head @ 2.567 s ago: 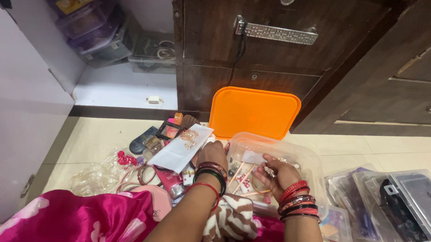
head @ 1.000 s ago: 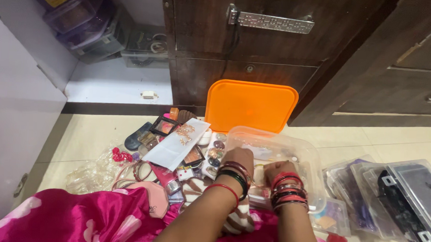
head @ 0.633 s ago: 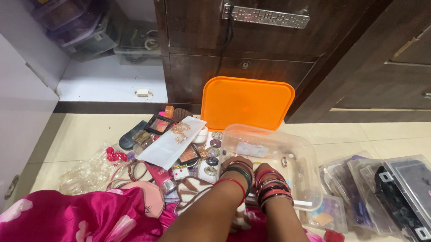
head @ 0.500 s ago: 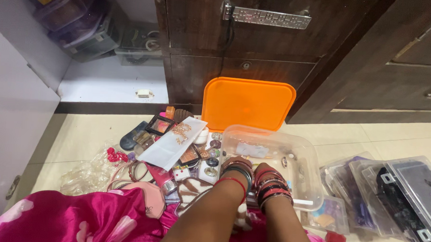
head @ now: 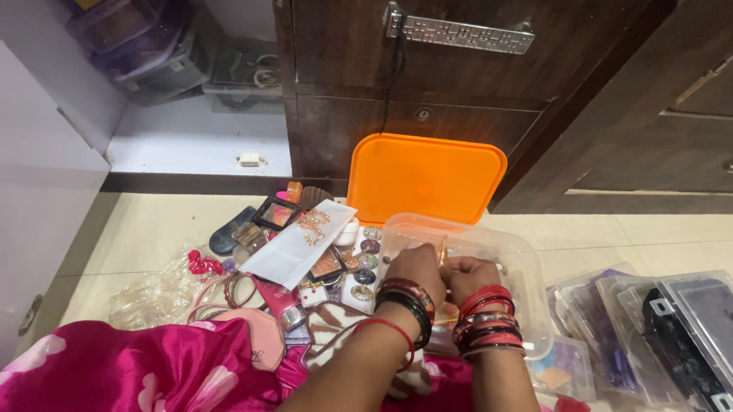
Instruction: The person sits on the floor and sorts small items from a clear plastic container with an orange lid. They pick up various objects including makeup compacts, jewelry, and small packets, inspect them, and place them on the floor beside the container.
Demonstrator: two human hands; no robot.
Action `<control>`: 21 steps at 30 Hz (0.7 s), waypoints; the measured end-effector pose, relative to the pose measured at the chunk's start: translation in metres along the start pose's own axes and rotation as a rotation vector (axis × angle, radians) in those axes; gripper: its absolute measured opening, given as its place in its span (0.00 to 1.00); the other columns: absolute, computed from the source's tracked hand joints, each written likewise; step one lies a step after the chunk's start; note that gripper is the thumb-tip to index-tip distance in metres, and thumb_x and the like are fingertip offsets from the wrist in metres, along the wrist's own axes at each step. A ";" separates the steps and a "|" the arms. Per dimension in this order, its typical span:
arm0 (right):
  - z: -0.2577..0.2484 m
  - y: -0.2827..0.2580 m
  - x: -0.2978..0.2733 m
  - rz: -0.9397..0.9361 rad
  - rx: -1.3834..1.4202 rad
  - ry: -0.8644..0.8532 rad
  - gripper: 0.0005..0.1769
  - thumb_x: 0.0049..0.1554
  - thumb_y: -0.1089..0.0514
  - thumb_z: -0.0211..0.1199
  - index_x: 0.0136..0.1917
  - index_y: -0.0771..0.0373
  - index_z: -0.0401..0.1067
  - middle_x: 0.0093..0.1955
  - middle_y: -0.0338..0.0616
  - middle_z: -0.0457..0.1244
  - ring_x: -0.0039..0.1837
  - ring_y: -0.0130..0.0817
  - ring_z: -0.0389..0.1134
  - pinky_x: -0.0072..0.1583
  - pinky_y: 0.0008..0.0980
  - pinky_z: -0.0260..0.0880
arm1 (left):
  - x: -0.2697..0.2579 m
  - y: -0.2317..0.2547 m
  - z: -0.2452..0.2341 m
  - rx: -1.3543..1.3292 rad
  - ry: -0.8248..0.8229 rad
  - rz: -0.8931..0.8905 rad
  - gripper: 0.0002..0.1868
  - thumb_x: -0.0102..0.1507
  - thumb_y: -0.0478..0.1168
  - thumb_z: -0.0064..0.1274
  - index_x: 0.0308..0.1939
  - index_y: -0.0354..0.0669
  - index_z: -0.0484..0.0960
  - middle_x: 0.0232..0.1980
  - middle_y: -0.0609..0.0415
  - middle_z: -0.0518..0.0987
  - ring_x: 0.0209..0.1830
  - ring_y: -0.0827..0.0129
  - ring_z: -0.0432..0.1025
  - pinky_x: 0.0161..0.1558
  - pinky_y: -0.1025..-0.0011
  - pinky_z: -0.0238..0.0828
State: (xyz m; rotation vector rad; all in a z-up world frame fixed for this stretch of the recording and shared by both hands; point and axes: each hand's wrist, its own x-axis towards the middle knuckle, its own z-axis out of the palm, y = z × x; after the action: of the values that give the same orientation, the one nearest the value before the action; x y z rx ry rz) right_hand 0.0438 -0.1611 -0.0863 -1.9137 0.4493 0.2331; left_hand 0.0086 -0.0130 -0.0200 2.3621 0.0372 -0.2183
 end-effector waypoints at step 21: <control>0.135 -0.035 -0.046 -0.243 0.425 -0.400 0.24 0.65 0.52 0.47 0.67 0.68 0.69 0.55 0.49 0.71 0.55 0.32 0.71 0.58 0.30 0.71 | -0.001 -0.087 -0.039 -0.127 0.422 -0.247 0.10 0.63 0.44 0.52 0.42 0.49 0.88 0.42 0.38 0.83 0.46 0.44 0.79 0.48 0.52 0.76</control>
State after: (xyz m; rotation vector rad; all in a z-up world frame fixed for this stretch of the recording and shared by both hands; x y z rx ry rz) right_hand 0.0231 -0.0156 -0.0908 -1.4412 -0.0081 0.3228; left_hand 0.0059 0.0766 -0.0522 2.2333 0.5302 0.1646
